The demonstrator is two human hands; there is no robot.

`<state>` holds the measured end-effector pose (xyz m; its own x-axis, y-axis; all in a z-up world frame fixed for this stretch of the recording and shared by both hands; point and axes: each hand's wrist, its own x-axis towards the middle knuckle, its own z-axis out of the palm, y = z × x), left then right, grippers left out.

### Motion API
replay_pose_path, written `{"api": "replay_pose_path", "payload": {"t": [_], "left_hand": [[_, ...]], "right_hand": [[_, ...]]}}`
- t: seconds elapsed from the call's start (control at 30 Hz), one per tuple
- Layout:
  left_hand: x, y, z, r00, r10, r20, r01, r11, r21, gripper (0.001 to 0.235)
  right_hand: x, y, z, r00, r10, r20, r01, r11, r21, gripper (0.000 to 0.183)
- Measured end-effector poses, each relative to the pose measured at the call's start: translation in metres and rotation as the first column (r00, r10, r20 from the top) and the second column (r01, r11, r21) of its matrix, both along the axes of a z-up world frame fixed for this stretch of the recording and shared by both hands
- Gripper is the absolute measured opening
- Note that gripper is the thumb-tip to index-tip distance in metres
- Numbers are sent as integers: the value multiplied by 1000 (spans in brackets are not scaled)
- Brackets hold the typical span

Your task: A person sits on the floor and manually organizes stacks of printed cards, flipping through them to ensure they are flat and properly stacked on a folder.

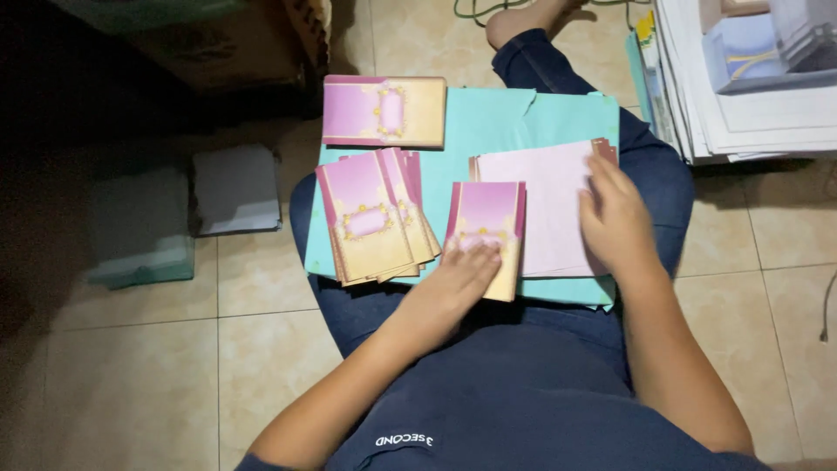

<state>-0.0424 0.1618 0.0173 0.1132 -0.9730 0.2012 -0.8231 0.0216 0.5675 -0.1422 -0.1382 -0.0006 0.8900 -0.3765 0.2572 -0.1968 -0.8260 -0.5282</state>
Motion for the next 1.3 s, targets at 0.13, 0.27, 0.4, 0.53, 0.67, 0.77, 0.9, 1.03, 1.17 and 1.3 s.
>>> {"api": "replay_pose_path", "payload": {"t": [0.13,0.27,0.4,0.53,0.67,0.77,0.9,1.03,1.17,1.3], "left_hand": [[28,40,11,876,396,274,-242,854,-461,40],[56,75,-31,785,505,358,-421,860,-289,67],[61,83,-35,845,469,257,-441,883,-160,62],[60,39,-36,838,503,209,-454,857,-243,46],[41,-52,-33,930,367,34,-358,922,-149,48],[12,-108,-33,917,367,156,-358,930,-86,52],[0,-122,-54,931,280,236,-285,959,-13,57],[1,-120,-57,930,244,274,-249,968,-17,60],[1,-117,-61,923,267,278,-255,964,-79,59],[1,-119,-68,919,279,279,-262,960,-96,60]], "right_hand": [[-35,-10,-19,947,-274,-167,235,946,-221,65],[-44,-10,-36,844,-421,-333,354,903,-243,95],[-39,13,-12,833,-431,-347,417,901,-119,84],[-43,17,-15,817,-457,-352,439,888,-132,81],[-46,21,-13,819,-482,-313,475,874,-102,74],[-51,20,-15,837,-488,-246,479,872,-102,72],[-61,15,-18,860,-479,-174,474,878,-74,68],[-71,13,-20,894,-449,-4,448,892,-65,46],[-75,13,-15,895,-432,111,429,902,44,32],[-81,5,-19,894,-419,157,400,906,140,33]]}}
